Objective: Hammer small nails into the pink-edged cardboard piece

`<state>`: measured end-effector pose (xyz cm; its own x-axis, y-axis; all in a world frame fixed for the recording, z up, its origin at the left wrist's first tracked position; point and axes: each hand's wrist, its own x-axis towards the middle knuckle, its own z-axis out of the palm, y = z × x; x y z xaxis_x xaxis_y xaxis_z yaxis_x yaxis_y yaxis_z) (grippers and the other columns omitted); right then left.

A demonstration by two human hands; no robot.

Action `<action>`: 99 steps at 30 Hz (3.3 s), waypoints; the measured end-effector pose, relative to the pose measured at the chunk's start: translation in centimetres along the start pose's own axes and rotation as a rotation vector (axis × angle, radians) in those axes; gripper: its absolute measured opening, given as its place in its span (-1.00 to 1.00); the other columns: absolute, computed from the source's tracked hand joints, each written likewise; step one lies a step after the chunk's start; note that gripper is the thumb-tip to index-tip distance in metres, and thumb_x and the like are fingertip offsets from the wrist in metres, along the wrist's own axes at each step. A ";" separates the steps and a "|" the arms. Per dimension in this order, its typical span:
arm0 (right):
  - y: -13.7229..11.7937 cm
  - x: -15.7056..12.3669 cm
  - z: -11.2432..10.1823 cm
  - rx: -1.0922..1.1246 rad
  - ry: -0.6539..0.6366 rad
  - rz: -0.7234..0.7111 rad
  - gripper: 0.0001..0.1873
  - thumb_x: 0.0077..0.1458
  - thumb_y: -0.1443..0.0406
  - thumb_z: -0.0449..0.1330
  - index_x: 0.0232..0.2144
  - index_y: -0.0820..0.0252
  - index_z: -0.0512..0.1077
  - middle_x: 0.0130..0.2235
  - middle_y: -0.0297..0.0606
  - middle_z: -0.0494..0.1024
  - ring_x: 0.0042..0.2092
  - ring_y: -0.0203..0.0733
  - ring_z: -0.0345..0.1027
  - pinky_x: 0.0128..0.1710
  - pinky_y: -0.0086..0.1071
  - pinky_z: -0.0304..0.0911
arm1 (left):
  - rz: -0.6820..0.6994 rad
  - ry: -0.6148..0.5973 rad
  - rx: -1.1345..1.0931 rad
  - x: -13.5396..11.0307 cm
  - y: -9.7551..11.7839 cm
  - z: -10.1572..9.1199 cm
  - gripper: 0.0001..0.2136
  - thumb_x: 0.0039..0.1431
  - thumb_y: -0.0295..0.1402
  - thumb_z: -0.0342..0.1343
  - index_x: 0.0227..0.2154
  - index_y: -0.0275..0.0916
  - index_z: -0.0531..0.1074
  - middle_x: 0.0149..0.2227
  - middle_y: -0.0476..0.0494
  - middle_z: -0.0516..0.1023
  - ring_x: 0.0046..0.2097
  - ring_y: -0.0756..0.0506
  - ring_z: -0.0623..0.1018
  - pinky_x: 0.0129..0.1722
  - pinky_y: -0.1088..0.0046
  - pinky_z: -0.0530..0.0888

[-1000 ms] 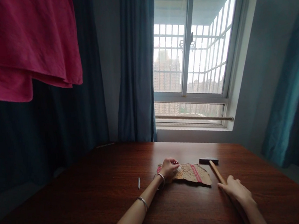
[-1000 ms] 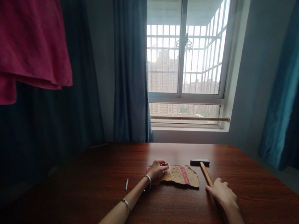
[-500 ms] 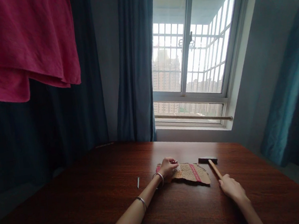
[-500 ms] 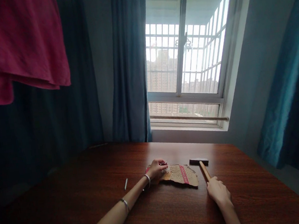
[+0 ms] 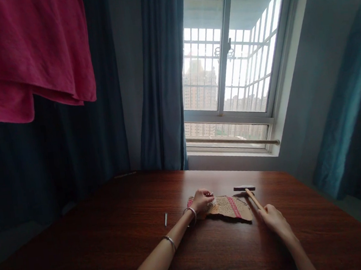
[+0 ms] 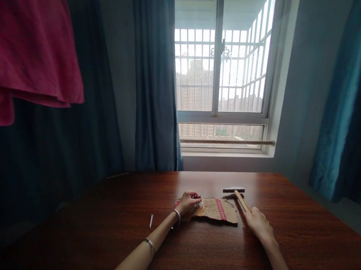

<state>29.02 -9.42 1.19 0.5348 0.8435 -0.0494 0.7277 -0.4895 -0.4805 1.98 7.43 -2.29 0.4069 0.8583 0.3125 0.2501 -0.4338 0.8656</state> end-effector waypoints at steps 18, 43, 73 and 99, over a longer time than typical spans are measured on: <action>-8.2 -4.6 0.3 1.331 -0.577 0.106 -0.73 -0.04 0.19 0.18 -0.29 0.18 0.27 -0.68 -0.55 0.17 -0.75 -0.56 -0.07 -0.76 -0.65 -0.19 | -0.044 -0.006 0.004 -0.1 1.3 -0.3 -0.74 -0.23 -0.25 0.22 -0.51 -0.38 0.53 -0.49 -0.15 0.55 -0.41 -0.06 0.48 -0.45 0.54 0.31; -9.0 -6.7 0.1 1.238 -0.710 0.001 -0.54 -0.13 0.07 0.24 -0.21 0.19 0.29 -0.65 -0.54 0.21 -0.75 -0.58 -0.06 -0.78 -0.65 -0.28 | -0.032 -0.017 0.093 0.2 0.6 -0.2 -0.76 -0.17 -0.25 0.20 -0.49 -0.36 0.53 -0.47 -0.14 0.56 -0.38 -0.06 0.49 -0.43 0.55 0.32; -9.0 -7.9 -0.3 1.124 -0.651 -0.077 -0.49 -0.15 -0.01 0.22 -0.23 0.19 0.30 -0.64 -0.52 0.24 -0.75 -0.55 -0.05 -0.81 -0.63 -0.24 | -0.053 -0.033 0.103 0.2 0.7 -0.2 -0.73 -0.22 -0.22 0.21 -0.53 -0.37 0.52 -0.51 -0.09 0.52 -0.41 -0.04 0.45 -0.46 0.55 0.27; -9.3 -8.3 -0.4 1.064 -0.636 -0.094 -0.55 -0.16 -0.05 0.20 -0.43 0.16 0.20 -0.64 -0.51 0.26 -0.76 -0.55 -0.04 -0.83 -0.63 -0.21 | -0.037 -0.051 0.057 0.3 0.2 0.1 -0.80 -0.25 -0.31 0.18 -0.58 -0.39 0.51 -0.57 -0.07 0.49 -0.50 0.00 0.41 -0.52 0.56 0.23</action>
<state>18.01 -11.97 6.38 -0.0198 0.9682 -0.2493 -0.1163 -0.2499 -0.9613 2.25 7.56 -2.02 0.4405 0.8594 0.2596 0.3144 -0.4185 0.8521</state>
